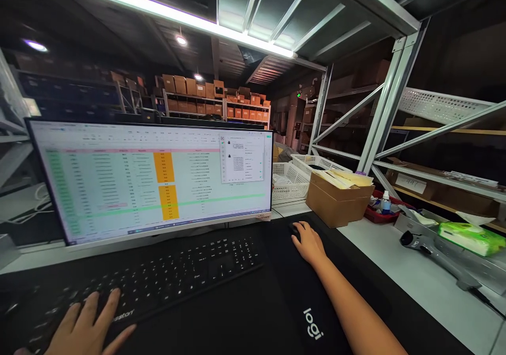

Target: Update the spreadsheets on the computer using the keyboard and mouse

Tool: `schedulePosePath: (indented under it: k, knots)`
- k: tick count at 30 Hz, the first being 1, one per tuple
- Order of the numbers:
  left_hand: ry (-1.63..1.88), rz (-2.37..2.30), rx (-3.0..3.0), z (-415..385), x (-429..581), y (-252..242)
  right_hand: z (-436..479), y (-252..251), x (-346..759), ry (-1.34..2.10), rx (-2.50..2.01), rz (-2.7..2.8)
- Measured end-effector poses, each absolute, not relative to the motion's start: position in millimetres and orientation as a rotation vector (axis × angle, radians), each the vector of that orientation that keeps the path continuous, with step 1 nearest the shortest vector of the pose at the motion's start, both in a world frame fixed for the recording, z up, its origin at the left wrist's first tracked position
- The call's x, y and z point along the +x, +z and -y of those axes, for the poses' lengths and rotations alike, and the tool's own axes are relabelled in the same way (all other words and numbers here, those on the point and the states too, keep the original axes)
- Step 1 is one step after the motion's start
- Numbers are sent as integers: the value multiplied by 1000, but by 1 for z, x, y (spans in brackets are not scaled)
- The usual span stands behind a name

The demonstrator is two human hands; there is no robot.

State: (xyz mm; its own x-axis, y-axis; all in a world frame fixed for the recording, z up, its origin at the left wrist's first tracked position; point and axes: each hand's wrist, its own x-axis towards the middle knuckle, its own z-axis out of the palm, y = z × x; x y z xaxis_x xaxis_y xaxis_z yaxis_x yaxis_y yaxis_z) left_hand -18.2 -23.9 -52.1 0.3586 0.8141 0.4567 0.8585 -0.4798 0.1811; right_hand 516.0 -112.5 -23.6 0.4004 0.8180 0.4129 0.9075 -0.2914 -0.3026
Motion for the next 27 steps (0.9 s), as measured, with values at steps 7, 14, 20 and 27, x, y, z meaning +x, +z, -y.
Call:
schedulePosePath:
  k: [7,14,20,27]
  knots:
    - [-756,1537,-2539,25,-19,-49,110,-27,518,-255,-2147,1470]
    - [-728,1585,-2523,22,-20,-51,111,-23,515,-279,-2159,1453]
    - [-681,1555,-2566,19,-25,-62,112,-22,513,-270,-2181,1455]
    - [-803,1577,-2509,22,-17,-56,113,-21,515,-235,-2133,1479]
